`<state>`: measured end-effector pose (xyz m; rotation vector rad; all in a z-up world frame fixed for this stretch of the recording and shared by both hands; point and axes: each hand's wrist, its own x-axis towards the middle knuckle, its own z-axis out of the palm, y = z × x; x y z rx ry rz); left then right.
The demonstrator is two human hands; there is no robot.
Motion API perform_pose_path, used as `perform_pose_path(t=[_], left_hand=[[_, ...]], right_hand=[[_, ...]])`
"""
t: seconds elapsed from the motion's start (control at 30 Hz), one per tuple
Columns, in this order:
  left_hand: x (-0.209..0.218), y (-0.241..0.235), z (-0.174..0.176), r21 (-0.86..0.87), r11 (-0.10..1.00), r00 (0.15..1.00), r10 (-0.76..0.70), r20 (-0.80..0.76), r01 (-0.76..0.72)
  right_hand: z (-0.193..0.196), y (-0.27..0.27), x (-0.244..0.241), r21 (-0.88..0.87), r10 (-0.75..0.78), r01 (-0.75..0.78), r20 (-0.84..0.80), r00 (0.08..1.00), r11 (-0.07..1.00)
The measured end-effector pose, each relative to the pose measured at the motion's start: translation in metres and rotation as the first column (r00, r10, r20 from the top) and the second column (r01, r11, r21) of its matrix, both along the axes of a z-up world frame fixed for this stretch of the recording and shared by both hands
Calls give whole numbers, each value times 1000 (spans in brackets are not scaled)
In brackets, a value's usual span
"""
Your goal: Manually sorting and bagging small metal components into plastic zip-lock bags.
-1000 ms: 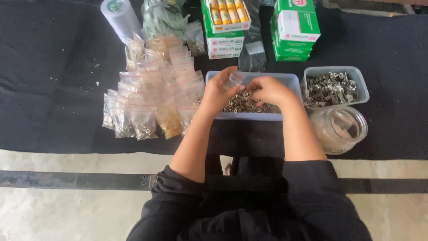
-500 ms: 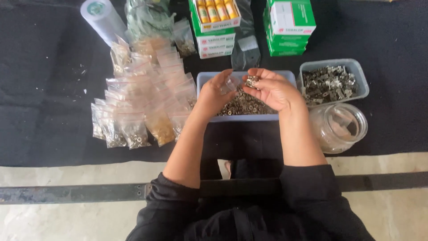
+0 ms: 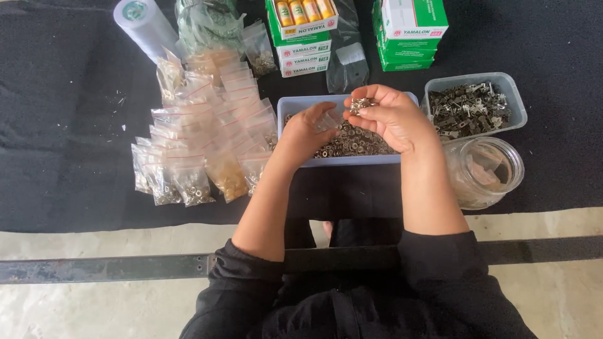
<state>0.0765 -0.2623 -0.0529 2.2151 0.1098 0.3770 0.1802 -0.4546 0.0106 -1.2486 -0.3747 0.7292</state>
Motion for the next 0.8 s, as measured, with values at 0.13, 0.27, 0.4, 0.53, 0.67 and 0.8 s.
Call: perform_pose_path(t=[0.13,0.27,0.4,0.53,0.67,0.8], left_hand=[[0,0,3,-1,1000,1000,7,10,-7],[-3,-3,9,-22,1000,999,4,-38,-5],[-4,-3,8,-26,1000,999,6,-43,-8],[-7,-4,16,-15,1000,997,-5,-71,4],[-5,-3,15,-49,999,996,-20,-83,16],[-7,-5,19,-53,998,995,-30,-95,25]], right_hand=[[3,4,-3,-4,5,-5,19,1000,1000],[4,5,-6,-18,-6,7,38,999,1000],[6,6,-7,-31,-3,5,68,998,1000],[7,7,-9,-46,-6,10,94,996,999],[9,8,-11,-63,-13,21,127,992,998],[2,8,-8,-86,-3,18,175,985,996]])
